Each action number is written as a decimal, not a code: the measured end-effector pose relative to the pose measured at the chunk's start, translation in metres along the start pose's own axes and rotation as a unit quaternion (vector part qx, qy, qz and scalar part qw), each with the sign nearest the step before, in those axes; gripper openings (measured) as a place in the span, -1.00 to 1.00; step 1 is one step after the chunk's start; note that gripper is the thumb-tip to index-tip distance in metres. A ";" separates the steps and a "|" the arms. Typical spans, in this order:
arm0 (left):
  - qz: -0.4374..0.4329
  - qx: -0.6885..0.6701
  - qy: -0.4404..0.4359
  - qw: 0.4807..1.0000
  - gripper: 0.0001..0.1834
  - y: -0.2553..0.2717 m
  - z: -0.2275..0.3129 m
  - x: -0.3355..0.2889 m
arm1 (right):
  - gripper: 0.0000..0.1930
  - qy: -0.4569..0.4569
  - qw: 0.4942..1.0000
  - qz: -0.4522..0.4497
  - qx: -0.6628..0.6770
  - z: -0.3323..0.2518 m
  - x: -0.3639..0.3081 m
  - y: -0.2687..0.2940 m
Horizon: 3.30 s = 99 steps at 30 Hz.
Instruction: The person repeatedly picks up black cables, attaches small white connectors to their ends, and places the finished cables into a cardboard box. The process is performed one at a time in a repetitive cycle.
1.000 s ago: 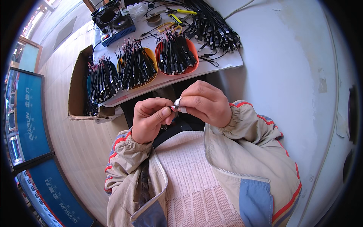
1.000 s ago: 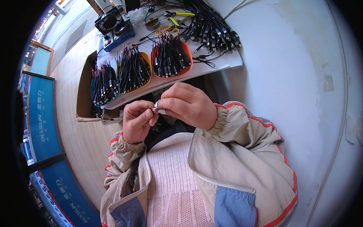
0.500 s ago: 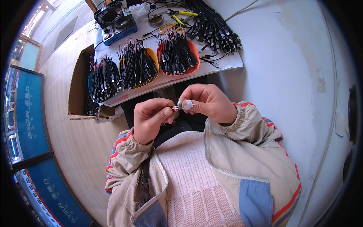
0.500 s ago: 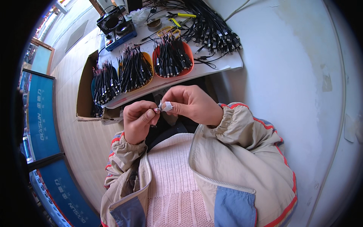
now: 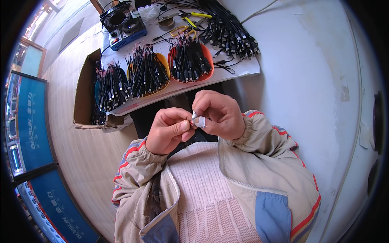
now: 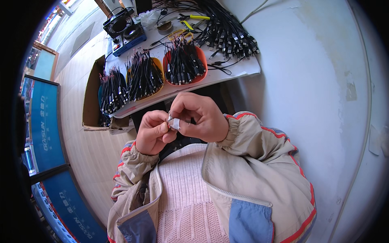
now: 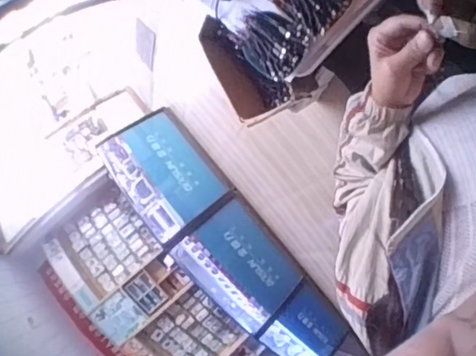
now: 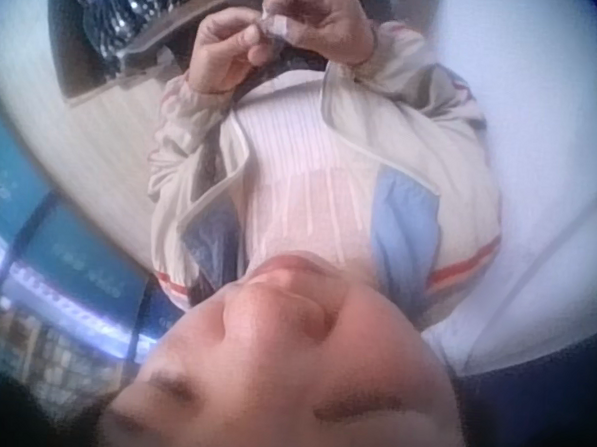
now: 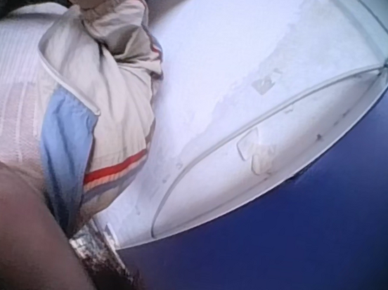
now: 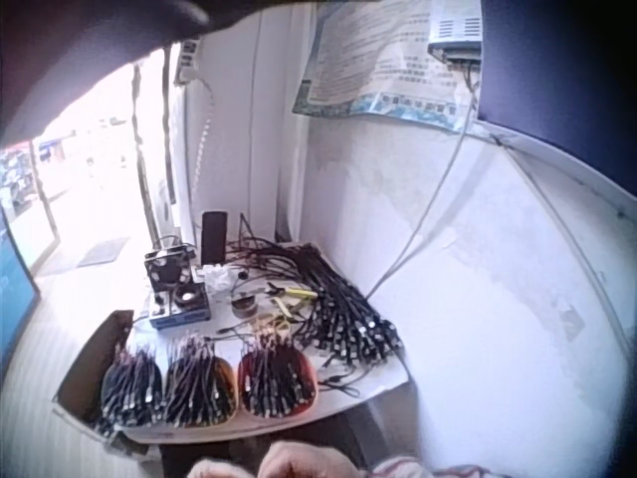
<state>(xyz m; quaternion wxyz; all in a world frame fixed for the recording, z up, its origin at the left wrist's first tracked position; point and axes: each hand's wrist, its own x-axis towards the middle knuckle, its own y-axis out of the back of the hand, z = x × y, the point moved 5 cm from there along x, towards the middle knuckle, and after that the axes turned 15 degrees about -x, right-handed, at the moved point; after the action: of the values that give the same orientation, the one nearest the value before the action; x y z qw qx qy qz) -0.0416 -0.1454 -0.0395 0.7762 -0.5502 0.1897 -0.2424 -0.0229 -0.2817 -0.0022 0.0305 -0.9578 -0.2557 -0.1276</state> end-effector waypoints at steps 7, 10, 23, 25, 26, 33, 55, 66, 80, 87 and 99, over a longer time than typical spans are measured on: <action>0.028 0.330 -0.124 0.936 -0.86 -0.015 0.021 -0.013 | -0.88 -0.056 0.994 -0.019 0.090 0.013 -0.005 -0.002; 0.047 0.334 -0.140 0.931 -0.85 -0.015 0.025 -0.014 | -0.80 0.053 0.993 -0.059 -0.083 0.004 0.001 0.008; 0.079 0.435 -0.137 0.887 -0.88 -0.020 0.032 -0.006 | -0.81 0.036 0.991 0.020 -0.124 0.019 0.005 0.008; 0.088 0.540 -0.161 0.821 -0.88 -0.031 0.039 -0.006 | -0.67 -0.051 0.998 0.024 0.004 0.033 0.002 0.013; 0.106 0.573 -0.172 0.794 -0.87 -0.037 0.042 -0.005 | -0.56 -0.043 0.998 0.047 0.007 0.038 0.004 0.016; 0.057 0.733 -0.327 0.594 -0.87 -0.113 0.091 0.027 | -0.68 -0.113 0.989 -0.091 -0.006 0.093 -0.001 0.017; 0.020 0.925 -0.080 0.370 -0.91 0.084 0.194 0.294 | -0.73 -0.117 0.946 -0.302 -0.038 0.184 -0.010 0.006; -0.002 0.941 -0.055 0.334 -0.92 0.085 0.187 0.305 | -0.73 -0.098 0.940 -0.323 -0.044 0.190 -0.010 0.006; 0.049 0.905 -0.109 0.408 -0.84 0.063 0.229 0.258 | -0.76 -0.107 0.951 -0.276 -0.084 0.192 -0.013 0.002; 0.188 0.880 -0.183 0.395 -0.89 0.063 0.284 0.198 | -0.76 -0.125 0.944 -0.286 -0.106 0.190 -0.010 -0.001; 0.182 0.920 -0.136 0.319 -0.89 0.094 0.301 0.205 | -0.77 -0.142 0.938 -0.292 -0.117 0.190 -0.007 -0.004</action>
<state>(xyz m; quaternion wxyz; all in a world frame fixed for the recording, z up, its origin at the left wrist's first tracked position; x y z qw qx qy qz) 0.3095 -0.0101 -0.0368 0.8240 0.5398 -0.1682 -0.0361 0.0131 -0.2583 -0.1869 -0.1568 -0.8459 -0.5094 -0.0220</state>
